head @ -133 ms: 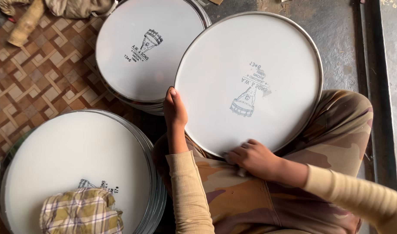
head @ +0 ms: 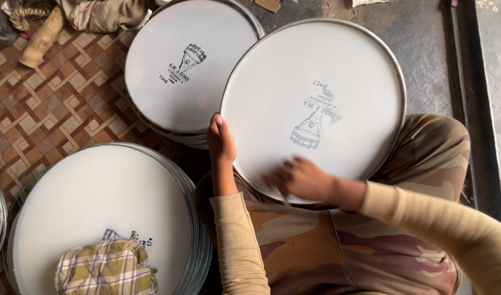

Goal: The person wipes the surfaces of round paper plates with a cloth. They handle the plates one at a time, flipping them over to wipe both sides, and stack them as they finish.

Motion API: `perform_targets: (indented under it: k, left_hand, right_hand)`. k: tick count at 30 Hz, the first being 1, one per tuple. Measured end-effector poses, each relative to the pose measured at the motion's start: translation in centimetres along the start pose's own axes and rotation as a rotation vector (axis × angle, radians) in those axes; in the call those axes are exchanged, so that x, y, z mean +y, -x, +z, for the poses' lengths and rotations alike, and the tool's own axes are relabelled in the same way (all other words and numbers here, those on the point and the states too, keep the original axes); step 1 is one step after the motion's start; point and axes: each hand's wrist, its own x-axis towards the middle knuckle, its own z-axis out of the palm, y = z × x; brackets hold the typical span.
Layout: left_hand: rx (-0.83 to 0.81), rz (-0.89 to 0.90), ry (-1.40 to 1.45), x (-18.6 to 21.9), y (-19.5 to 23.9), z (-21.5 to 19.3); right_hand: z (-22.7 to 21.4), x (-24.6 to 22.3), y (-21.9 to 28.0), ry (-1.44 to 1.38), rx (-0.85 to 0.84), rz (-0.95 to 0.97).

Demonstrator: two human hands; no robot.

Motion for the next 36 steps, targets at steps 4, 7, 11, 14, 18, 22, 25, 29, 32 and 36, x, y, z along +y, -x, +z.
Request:
perform_targets:
  k: [4,7,11,14,18,22,25,29,32,36]
  left_hand:
    - [-0.091,0.025,0.065,-1.1,0.5,-0.5]
    - [-0.118,0.214,0.154,-0.3,1.0,-1.2]
    - [-0.104,0.187,0.278,-0.1,0.9,-1.3]
    - [-0.01,0.006,-0.085,0.5,0.2,-0.5]
    - [0.038,-0.024,-0.175,2.4,0.4,0.2]
    - [0.062,0.098,-0.213,3.7,0.9,-0.2]
    - [0.059,0.091,-0.284,4.0,0.9,-0.2]
    - [0.075,0.101,-0.345,4.1,0.7,-0.2]
    - [0.094,0.225,-0.326,3.7,0.0,-0.6]
    - [0.063,0.129,-0.335,2.7,0.9,0.4]
  right_hand:
    - [-1.7,5.2,-7.8,0.015,0.299,0.264]
    - [-1.0,3.6,-11.2,0.036,0.256,0.257]
    - [0.4,-1.6,-7.1,0.052,0.219,0.081]
    - [-0.1,-2.8,-0.6,-0.194,0.004,-0.03]
    - [-2.1,-0.3,5.5,-0.022,-0.226,-0.129]
    - [-4.3,10.1,6.4,-0.973,-0.204,0.55]
    - [-6.3,17.1,6.0,-0.018,0.268,0.529]
    - [-5.2,11.8,3.2,0.193,0.53,0.503]
    - [-2.0,0.7,3.2,-0.424,0.172,0.339]
    - [-0.3,-1.6,6.8,-0.186,0.077,0.102]
